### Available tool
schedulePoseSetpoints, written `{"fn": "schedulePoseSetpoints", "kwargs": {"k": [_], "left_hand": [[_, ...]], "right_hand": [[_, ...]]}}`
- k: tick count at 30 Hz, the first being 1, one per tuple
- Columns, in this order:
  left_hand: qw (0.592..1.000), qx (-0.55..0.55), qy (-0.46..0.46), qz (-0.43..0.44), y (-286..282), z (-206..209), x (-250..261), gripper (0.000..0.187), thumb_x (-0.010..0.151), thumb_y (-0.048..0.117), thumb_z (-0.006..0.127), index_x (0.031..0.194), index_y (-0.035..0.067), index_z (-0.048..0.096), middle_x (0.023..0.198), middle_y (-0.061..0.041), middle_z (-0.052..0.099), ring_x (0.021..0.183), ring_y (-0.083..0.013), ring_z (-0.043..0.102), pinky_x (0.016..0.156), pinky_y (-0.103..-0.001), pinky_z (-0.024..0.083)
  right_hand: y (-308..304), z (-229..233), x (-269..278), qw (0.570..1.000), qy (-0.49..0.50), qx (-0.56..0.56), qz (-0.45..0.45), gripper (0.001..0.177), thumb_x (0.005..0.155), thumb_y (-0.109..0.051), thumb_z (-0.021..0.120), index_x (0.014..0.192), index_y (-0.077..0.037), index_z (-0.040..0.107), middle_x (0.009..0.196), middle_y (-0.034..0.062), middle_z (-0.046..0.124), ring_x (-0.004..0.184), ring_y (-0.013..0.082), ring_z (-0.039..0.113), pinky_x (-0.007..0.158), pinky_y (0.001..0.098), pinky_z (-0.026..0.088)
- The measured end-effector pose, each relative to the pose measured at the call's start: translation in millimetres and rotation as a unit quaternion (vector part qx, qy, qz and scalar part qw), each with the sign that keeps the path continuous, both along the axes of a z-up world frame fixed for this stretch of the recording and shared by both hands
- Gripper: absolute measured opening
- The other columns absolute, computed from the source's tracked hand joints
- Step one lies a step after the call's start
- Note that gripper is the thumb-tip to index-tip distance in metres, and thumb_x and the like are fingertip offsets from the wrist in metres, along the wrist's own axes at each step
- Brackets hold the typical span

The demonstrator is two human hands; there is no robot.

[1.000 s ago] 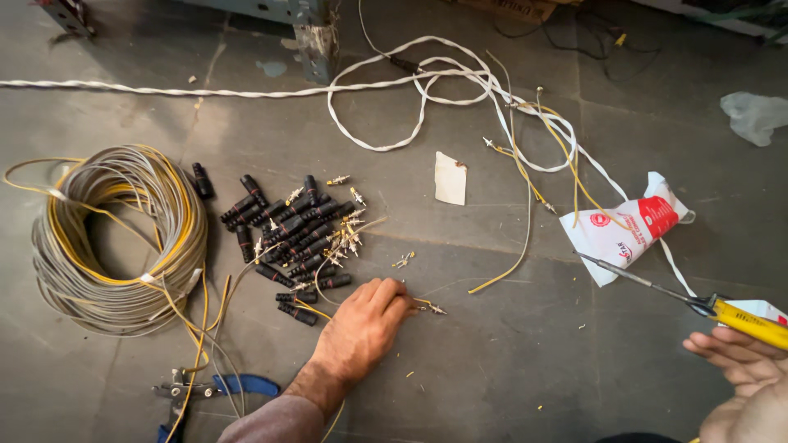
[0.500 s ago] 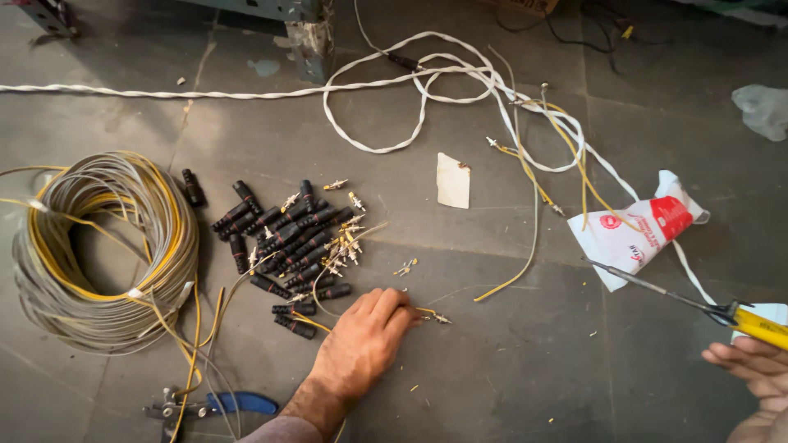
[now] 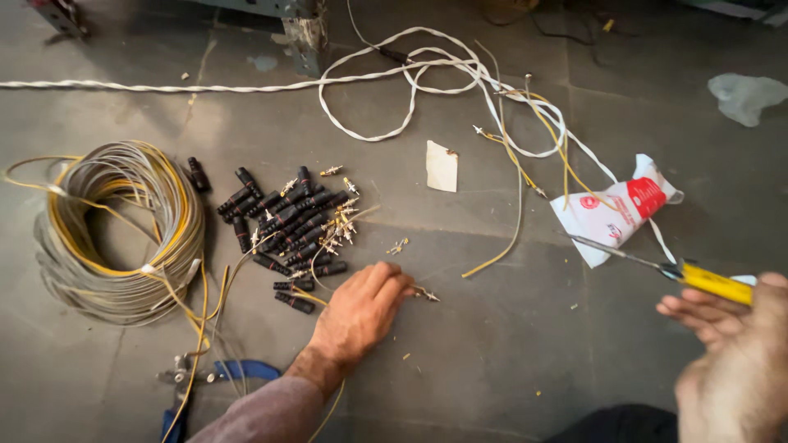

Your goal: The person sits on the floor and uses a soldering iron to attach small metal connectors to the ends of thin wires. They also use wire cutters to strip insulation and prepare the wire ends before soldering.

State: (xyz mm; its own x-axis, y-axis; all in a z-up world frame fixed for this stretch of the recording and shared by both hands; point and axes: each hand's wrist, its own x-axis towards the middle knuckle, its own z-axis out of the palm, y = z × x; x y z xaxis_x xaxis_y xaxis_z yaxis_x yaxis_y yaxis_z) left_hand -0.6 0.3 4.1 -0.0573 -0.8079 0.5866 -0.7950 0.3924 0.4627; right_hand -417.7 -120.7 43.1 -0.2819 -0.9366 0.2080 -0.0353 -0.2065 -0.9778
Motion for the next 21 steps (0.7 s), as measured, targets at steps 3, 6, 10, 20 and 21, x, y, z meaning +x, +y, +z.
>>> {"fn": "schedulePoseSetpoints", "kwargs": {"k": [3, 6, 10, 20, 21], "left_hand": [[0.999, -0.031, -0.004, 0.028, -0.5, 16.2, -3.7, 0.015, 0.091, 0.012, 0.071, 0.104, 0.006, 0.065, 0.099, -0.008, 0.059, 0.088, -0.0273, 0.062, 0.076, -0.038, 0.051], [0.996, -0.066, 0.002, 0.056, -3.9, 34.0, -12.2, 0.010, 0.093, 0.010, 0.073, 0.098, 0.007, 0.065, 0.092, -0.008, 0.057, 0.084, -0.0283, 0.060, 0.073, -0.040, 0.050], [0.988, -0.098, 0.030, 0.114, 1.8, 59.8, -12.4, 0.014, 0.092, 0.009, 0.075, 0.086, 0.005, 0.063, 0.084, -0.009, 0.056, 0.078, -0.0303, 0.058, 0.070, -0.042, 0.047], [0.971, 0.128, -0.010, 0.203, 22.1, 59.1, 12.5, 0.027, 0.097, 0.028, 0.070, 0.079, 0.008, 0.071, 0.084, -0.007, 0.064, 0.084, -0.0308, 0.063, 0.076, -0.043, 0.050], [0.982, 0.108, -0.043, 0.147, 22.0, 55.2, 14.9, 0.019, 0.094, 0.025, 0.070, 0.084, 0.009, 0.073, 0.088, -0.007, 0.065, 0.089, -0.0303, 0.063, 0.079, -0.042, 0.051]], "right_hand": [[11.5, 34.5, 38.1, 0.998, -0.027, -0.050, -0.014, 0.027, 0.120, -0.016, 0.053, 0.107, 0.008, 0.051, 0.087, 0.0225, 0.065, 0.071, 0.0298, 0.068, 0.075, 0.0500, 0.065], [13.1, 53.8, 50.3, 0.996, -0.050, -0.060, -0.046, 0.023, 0.117, -0.013, 0.057, 0.111, 0.009, 0.053, 0.085, 0.0240, 0.065, 0.067, 0.0311, 0.069, 0.064, 0.0493, 0.066], [15.6, 65.4, 41.9, 0.995, -0.065, -0.043, -0.065, 0.028, 0.115, -0.017, 0.059, 0.107, 0.010, 0.055, 0.083, 0.0232, 0.067, 0.063, 0.0302, 0.070, 0.059, 0.0462, 0.065], [29.8, 65.6, 20.4, 0.992, -0.098, 0.004, -0.074, 0.028, 0.110, -0.019, 0.060, 0.103, 0.008, 0.056, 0.079, 0.0211, 0.068, 0.059, 0.0283, 0.070, 0.055, 0.0430, 0.064], [33.6, 65.9, 20.2, 0.993, -0.096, 0.005, -0.073, 0.027, 0.110, -0.019, 0.060, 0.104, 0.007, 0.056, 0.079, 0.0210, 0.068, 0.059, 0.0280, 0.070, 0.055, 0.0426, 0.064]]}}
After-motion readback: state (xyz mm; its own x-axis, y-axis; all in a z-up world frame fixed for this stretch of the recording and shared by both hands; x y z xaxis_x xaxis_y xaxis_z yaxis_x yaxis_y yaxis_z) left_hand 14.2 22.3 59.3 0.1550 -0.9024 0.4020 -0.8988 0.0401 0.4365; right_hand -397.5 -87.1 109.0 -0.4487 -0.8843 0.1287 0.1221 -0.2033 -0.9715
